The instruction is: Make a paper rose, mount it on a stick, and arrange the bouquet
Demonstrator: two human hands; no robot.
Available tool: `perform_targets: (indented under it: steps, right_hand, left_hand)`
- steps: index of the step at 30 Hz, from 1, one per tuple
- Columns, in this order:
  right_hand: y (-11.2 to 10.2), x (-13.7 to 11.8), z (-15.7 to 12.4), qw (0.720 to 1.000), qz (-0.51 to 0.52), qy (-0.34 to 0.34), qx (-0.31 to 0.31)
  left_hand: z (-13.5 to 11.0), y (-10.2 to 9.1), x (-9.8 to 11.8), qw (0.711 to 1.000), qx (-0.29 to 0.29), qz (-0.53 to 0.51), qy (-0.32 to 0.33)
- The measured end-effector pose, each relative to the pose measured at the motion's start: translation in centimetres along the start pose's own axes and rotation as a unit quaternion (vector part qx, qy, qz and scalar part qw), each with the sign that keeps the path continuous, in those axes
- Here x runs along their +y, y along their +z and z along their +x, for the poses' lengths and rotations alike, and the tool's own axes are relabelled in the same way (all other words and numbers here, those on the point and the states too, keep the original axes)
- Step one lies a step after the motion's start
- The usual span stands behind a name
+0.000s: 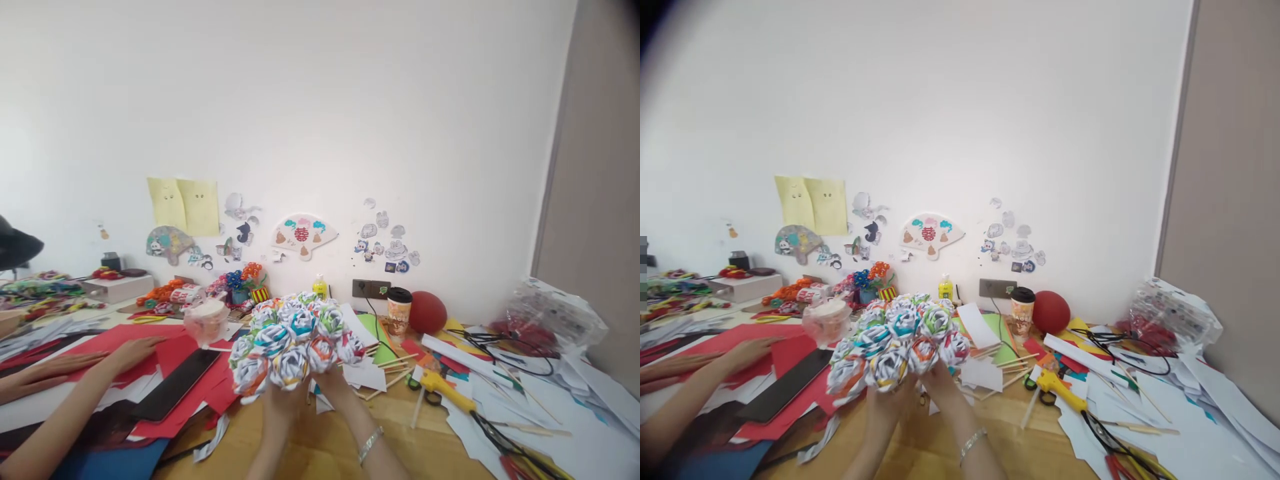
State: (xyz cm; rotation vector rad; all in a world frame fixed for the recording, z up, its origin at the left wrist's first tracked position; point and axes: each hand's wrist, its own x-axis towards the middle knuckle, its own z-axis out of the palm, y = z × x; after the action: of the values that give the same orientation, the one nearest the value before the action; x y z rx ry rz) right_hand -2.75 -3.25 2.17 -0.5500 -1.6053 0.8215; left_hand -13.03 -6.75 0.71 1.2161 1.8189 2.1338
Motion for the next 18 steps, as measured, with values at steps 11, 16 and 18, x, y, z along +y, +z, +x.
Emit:
perform_targets:
  steps: [11,16,18]
  right_hand:
    - [3.6,2.5,1.3,0.978,0.168,0.025,-0.119]
    - [2.7,3.4,1.5,0.997,0.061,-0.008,-0.046]
    - [2.3,3.3,1.9,0.999,-0.003,-0.036,-0.012]
  left_hand:
    - [1.2,-1.5,-0.2,0.999,-0.007,-0.005,0.041]
    - [1.2,-2.3,-0.4,0.999,0.003,0.025,0.042]
    - [1.6,-2.7,-0.7,0.997,0.003,0.059,0.059]
